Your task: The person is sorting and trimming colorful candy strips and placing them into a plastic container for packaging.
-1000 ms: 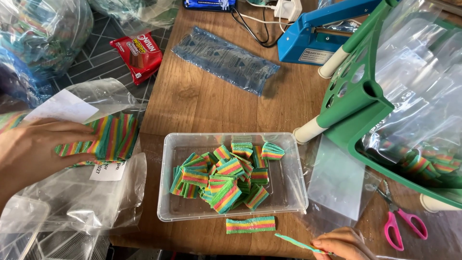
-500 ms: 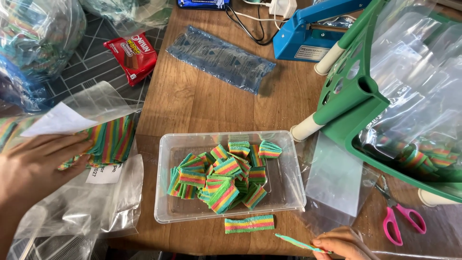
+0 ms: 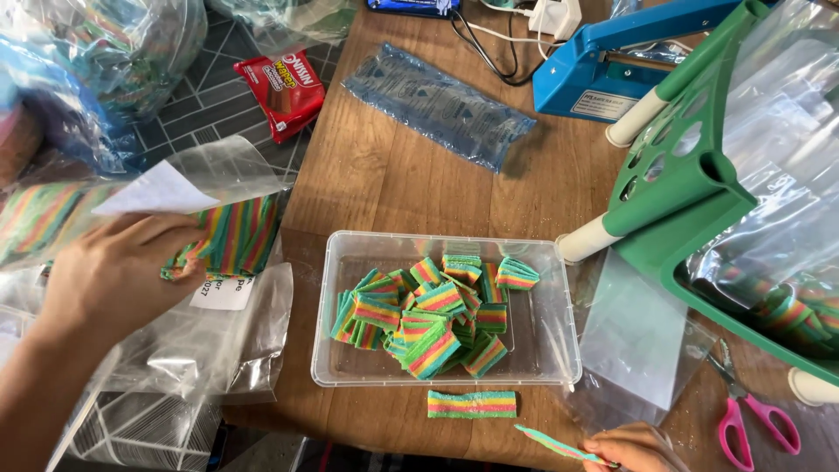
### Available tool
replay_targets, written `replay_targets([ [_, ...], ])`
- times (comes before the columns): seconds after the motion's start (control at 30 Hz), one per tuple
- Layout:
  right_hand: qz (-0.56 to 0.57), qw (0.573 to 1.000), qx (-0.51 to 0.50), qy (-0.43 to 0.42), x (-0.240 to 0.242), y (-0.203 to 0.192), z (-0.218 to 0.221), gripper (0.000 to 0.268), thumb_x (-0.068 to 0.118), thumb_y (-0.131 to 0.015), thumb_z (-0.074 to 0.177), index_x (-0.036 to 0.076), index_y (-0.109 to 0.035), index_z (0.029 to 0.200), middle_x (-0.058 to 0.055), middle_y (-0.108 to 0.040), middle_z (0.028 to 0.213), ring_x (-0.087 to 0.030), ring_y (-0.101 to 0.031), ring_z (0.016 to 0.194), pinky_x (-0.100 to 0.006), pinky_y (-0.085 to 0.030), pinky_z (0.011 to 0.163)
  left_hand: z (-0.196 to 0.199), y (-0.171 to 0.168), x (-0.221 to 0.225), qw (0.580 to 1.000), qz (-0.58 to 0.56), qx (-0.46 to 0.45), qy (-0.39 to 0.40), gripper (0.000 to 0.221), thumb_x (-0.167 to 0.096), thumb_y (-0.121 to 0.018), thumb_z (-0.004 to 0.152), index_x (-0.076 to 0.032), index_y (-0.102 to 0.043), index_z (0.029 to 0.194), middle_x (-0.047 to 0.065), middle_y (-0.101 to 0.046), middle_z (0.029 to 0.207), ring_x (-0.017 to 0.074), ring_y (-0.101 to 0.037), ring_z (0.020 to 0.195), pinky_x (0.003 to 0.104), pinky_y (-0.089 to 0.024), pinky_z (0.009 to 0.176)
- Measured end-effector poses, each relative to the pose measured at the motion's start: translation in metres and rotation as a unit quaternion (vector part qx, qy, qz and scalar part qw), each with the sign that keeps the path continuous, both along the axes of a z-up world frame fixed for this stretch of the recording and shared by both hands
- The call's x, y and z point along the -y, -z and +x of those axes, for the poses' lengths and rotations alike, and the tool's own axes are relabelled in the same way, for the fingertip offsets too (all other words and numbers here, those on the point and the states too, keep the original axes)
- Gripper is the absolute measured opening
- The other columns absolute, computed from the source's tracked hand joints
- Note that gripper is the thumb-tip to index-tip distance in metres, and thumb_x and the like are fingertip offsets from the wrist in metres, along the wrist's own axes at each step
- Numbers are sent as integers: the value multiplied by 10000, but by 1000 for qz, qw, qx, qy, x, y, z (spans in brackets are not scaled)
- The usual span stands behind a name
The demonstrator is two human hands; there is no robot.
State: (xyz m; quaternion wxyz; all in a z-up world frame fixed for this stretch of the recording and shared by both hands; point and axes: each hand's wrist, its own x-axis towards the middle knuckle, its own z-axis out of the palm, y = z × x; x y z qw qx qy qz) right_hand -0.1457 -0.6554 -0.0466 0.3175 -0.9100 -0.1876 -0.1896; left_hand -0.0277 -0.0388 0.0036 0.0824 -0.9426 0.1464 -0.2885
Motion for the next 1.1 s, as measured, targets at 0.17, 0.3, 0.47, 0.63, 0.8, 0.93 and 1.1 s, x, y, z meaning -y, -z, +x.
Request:
replay_targets([
  [0.17,-7,1000,-6,-5,4,-7,-1,241,162,-847,677,205,-806,910,72,-781,879,-56,-735,786,-210,-569,774,-6,14,-1,998,-42,47,-4,187,-325,-851,945,-192,-833,1075,-108,-780,1123,101,-740,1042,265,-609,841],
  [0.3,-33,999,-41,12,24,11,-6,199,221,-866,661,210,-833,857,78,-815,856,-60,-760,806,-216,-583,796,-5,14,-6,994,62,82,-31,101,-366,-811,983,-275,-816,1026,-166,-777,1081,68,-751,965,228,-614,853],
  [0.47,-3,1000,-6,-11,17,3,-3,207,168,-835,708,194,-792,909,59,-791,884,-48,-743,750,-188,-592,726,-3,16,-13,997,32,65,-42,143,-318,-850,1044,-247,-761,957,-131,-714,945,74,-698,894,236,-521,729],
  [0.63,-8,1000,-17,13,6,-6,-3,172,143,-822,705,178,-798,872,53,-783,866,-47,-737,743,-196,-589,730,-22,7,1,992,42,11,-120,221,-388,-776,954,-300,-801,1155,-207,-731,1248,23,-705,1095,236,-617,762],
  [0.8,8,1000,-25,-3,-2,-11,-2,243,129,-827,696,184,-788,929,62,-783,893,-57,-735,746,-200,-576,727,-16,14,0,989,49,100,-101,51,-321,-821,942,-282,-801,968,-169,-775,1082,72,-747,973,245,-593,864],
  [0.93,-16,1000,-20,-13,5,-8,1,263,166,-854,675,227,-804,927,83,-786,889,-55,-735,770,-209,-569,763,-5,19,-13,987,-14,77,-142,116,-342,-787,969,-291,-838,1061,-163,-791,1122,47,-729,981,222,-530,738],
  [1.1,-16,1000,-3,-22,13,2,1,246,203,-856,683,217,-792,920,90,-795,875,-45,-747,794,-225,-569,788,10,-6,-17,969,-231,-26,-85,131,-157,-870,955,-47,-824,1009,15,-771,1039,94,-696,1001,244,-523,857],
])
